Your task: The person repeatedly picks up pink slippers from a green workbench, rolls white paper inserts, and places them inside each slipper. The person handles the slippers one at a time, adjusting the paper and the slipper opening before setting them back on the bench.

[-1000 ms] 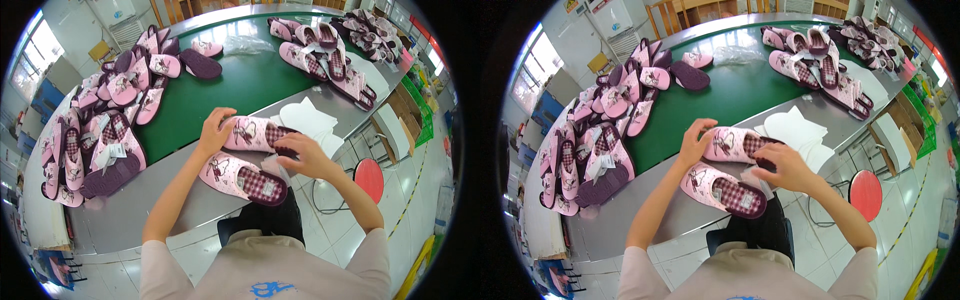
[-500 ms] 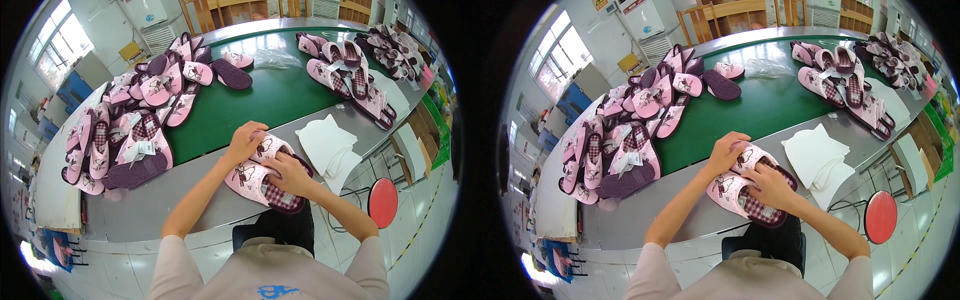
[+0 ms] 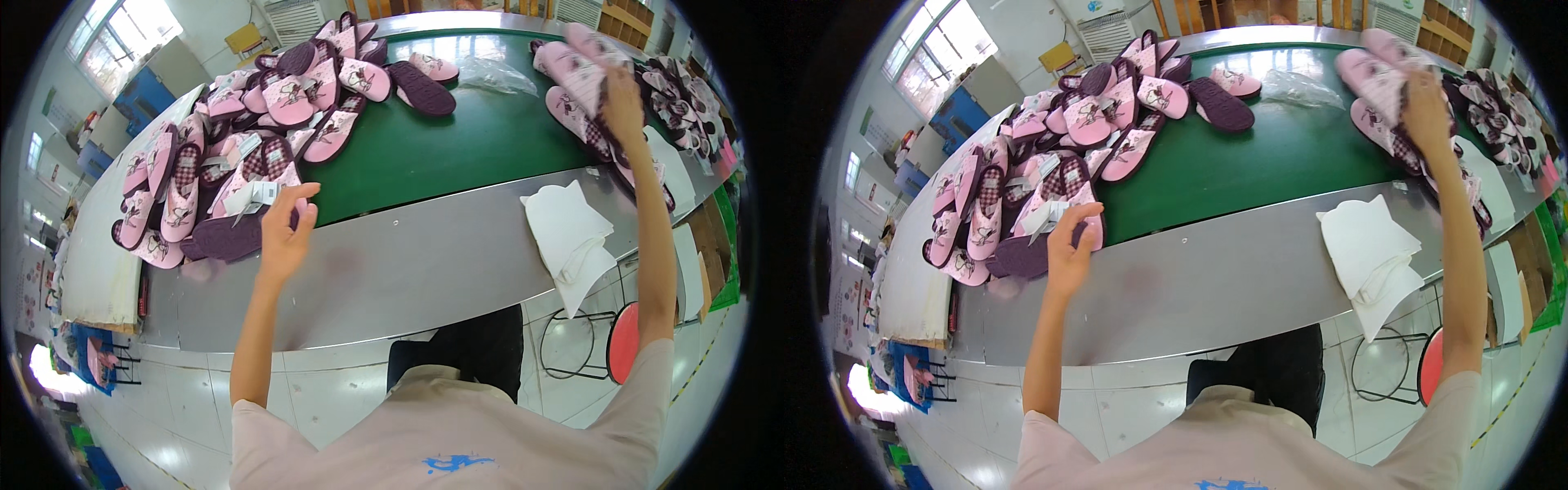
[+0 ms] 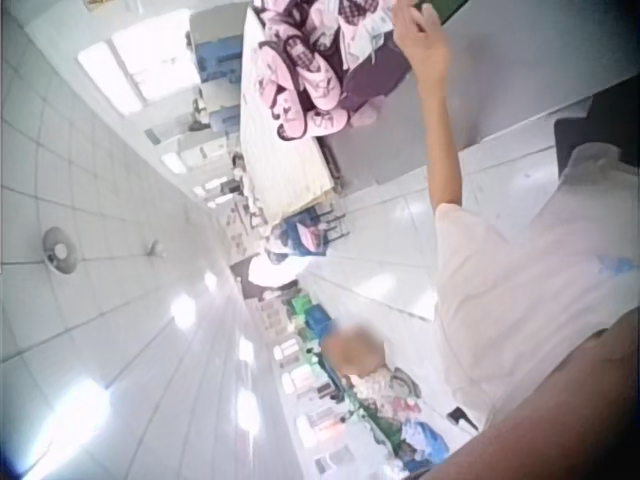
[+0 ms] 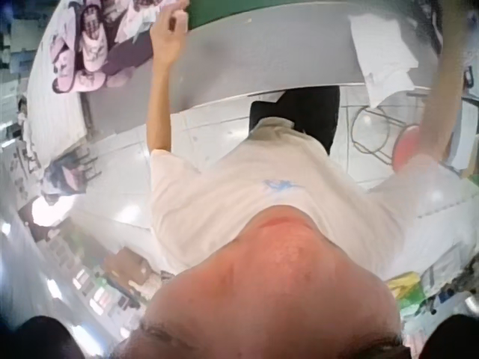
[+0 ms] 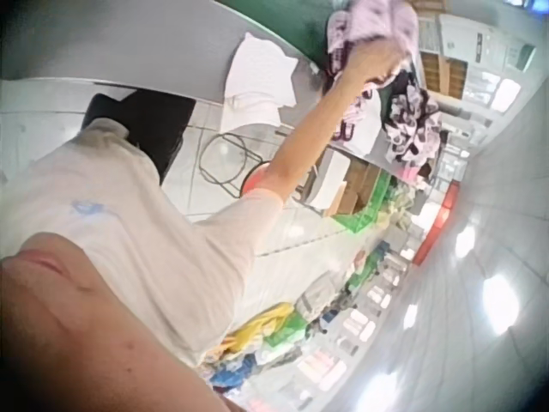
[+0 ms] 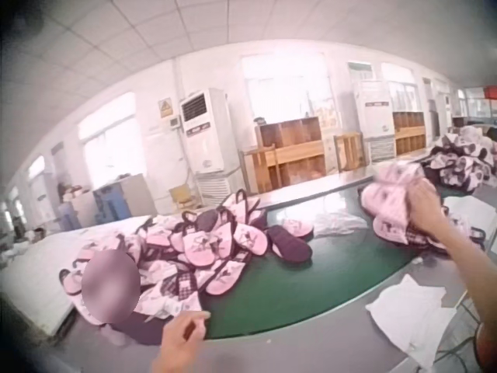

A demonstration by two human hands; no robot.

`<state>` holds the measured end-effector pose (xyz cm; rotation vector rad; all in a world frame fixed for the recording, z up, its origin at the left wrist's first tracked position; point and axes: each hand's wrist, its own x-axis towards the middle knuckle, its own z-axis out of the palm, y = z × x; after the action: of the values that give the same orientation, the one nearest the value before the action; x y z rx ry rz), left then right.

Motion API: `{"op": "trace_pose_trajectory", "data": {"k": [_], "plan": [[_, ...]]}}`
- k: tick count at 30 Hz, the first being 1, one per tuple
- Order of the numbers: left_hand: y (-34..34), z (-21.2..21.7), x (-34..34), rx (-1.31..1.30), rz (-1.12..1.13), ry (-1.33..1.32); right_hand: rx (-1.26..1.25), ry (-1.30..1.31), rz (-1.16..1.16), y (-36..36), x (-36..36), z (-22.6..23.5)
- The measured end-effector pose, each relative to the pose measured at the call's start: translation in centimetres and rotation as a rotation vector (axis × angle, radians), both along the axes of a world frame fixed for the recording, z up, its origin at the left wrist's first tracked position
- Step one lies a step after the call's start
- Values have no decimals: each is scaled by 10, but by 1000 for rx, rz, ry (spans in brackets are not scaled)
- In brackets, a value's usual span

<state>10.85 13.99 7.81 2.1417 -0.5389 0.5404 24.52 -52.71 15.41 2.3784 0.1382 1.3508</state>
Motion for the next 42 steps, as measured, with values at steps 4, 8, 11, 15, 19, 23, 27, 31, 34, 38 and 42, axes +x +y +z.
{"op": "trace_pose_trajectory", "data": {"k": [4,8,11,15,19,23,27,31,34,38,42], "plan": [[50,-10,1,119,157,-13,270,308,-21,47,-24,-74],[78,-25,24,548,474,-57,396,491,230,134,-113,-114],[109,-56,60,653,523,-41,527,548,296,179,-177,-120],[85,-71,99,845,701,57,600,606,396,224,-245,-134],[86,-76,129,913,676,125,628,632,450,251,-260,-165],[66,-81,130,927,655,55,662,464,425,263,-256,-179],[70,-79,118,731,406,-63,719,433,405,269,-256,-182],[-25,-45,57,638,-39,-194,712,413,388,268,-256,-184],[-78,-44,10,668,-178,-144,749,398,414,268,-256,-188],[-123,-56,-29,239,-460,40,759,393,387,271,-261,-186],[-156,-58,-78,51,-704,329,779,374,379,271,-265,-188]]}}
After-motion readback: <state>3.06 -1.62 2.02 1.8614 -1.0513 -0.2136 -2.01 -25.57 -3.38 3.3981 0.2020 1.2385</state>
